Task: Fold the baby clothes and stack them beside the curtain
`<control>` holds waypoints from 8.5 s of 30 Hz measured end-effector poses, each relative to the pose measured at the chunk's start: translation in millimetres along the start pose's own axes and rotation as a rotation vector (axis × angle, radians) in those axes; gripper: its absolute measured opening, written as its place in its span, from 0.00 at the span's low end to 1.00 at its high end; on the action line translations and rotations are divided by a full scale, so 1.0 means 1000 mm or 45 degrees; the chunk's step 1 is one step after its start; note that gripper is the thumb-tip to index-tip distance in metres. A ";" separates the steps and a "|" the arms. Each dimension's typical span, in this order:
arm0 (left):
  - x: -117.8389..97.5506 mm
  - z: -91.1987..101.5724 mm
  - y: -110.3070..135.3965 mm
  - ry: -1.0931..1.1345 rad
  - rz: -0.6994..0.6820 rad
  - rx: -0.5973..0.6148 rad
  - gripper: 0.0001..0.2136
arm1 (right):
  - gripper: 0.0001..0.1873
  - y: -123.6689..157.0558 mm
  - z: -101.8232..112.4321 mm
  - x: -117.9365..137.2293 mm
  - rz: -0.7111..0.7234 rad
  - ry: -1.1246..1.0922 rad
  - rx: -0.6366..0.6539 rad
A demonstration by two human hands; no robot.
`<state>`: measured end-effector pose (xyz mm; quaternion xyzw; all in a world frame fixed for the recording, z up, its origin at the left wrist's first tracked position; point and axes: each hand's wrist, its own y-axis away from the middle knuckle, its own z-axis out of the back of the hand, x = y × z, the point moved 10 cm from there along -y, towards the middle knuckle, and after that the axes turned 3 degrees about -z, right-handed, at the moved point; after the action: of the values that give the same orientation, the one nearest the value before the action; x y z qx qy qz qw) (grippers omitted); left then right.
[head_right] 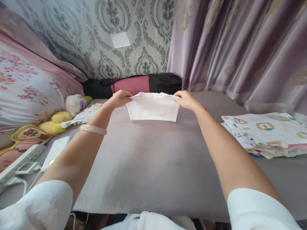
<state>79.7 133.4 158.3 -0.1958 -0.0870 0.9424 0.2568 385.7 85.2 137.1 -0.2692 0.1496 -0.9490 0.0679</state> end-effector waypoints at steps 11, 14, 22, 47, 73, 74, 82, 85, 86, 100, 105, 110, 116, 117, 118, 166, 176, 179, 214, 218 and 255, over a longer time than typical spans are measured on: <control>-0.015 -0.037 0.052 -0.203 -0.074 -0.126 0.15 | 0.10 0.057 -0.007 0.014 0.192 0.196 -0.131; -0.017 -0.048 0.074 -0.196 -0.079 -0.047 0.15 | 0.11 0.077 -0.015 0.012 0.142 0.236 -0.031; -0.017 -0.078 0.117 -0.137 -0.140 0.058 0.18 | 0.16 0.125 -0.048 0.006 0.227 0.319 0.127; -0.068 -0.128 0.084 -0.183 0.129 0.045 0.17 | 0.26 0.096 -0.124 0.058 0.018 0.367 0.184; -0.065 -0.181 0.061 -0.226 0.045 0.136 0.24 | 0.31 0.079 -0.176 0.058 0.031 0.379 0.345; -0.064 -0.184 0.061 -0.215 0.045 0.167 0.24 | 0.31 0.080 -0.178 0.059 0.037 0.380 0.357; -0.061 -0.188 0.062 -0.197 0.058 0.201 0.24 | 0.31 0.081 -0.177 0.058 0.011 0.378 0.356; -0.057 -0.179 0.064 -0.256 0.101 0.124 0.24 | 0.31 0.081 -0.169 0.054 -0.036 0.393 0.309; -0.055 -0.174 0.066 -0.286 0.128 0.082 0.24 | 0.31 0.081 -0.165 0.052 -0.060 0.407 0.282; -0.036 -0.177 0.072 -0.298 0.274 0.145 0.27 | 0.32 0.084 -0.165 0.036 -0.176 0.473 0.306; -0.034 -0.168 0.074 -0.310 0.291 0.060 0.28 | 0.32 0.085 -0.159 0.033 -0.212 0.477 0.283; -0.020 -0.159 0.078 -0.335 0.425 -0.003 0.30 | 0.33 0.088 -0.152 0.021 -0.342 0.512 0.263; -0.015 -0.167 0.080 -0.300 0.445 0.051 0.31 | 0.33 0.089 -0.155 0.016 -0.371 0.481 0.284; -0.015 -0.167 0.080 -0.297 0.446 0.051 0.31 | 0.33 0.089 -0.155 0.016 -0.371 0.478 0.280; -0.015 -0.166 0.080 -0.297 0.445 0.047 0.31 | 0.33 0.089 -0.155 0.016 -0.371 0.475 0.278; 0.018 -0.155 0.086 -0.194 0.542 0.050 0.26 | 0.35 0.093 -0.128 -0.041 -0.593 0.535 0.224; 0.057 -0.115 0.097 1.041 0.683 -0.842 0.16 | 0.32 0.091 -0.154 0.041 -0.257 0.449 0.272; 0.083 -0.134 0.107 1.563 0.897 -0.986 0.15 | 0.32 0.094 -0.163 0.041 -0.250 0.468 0.295; 0.100 -0.158 0.124 2.372 1.300 -1.244 0.10 | 0.32 0.072 -0.201 0.101 -0.155 0.401 0.277; 0.104 -0.160 0.124 2.359 1.278 -1.248 0.09 | 0.31 0.073 -0.210 0.120 -0.095 0.370 0.249; 0.111 -0.164 0.119 2.442 1.221 -1.173 0.09 | 0.30 0.076 -0.241 0.173 0.051 0.276 0.260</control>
<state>6.2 99.5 -58.5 -0.9152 -0.1083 0.2881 -0.2604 115.0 36.5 2.6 -0.1540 0.0642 -0.9812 0.0972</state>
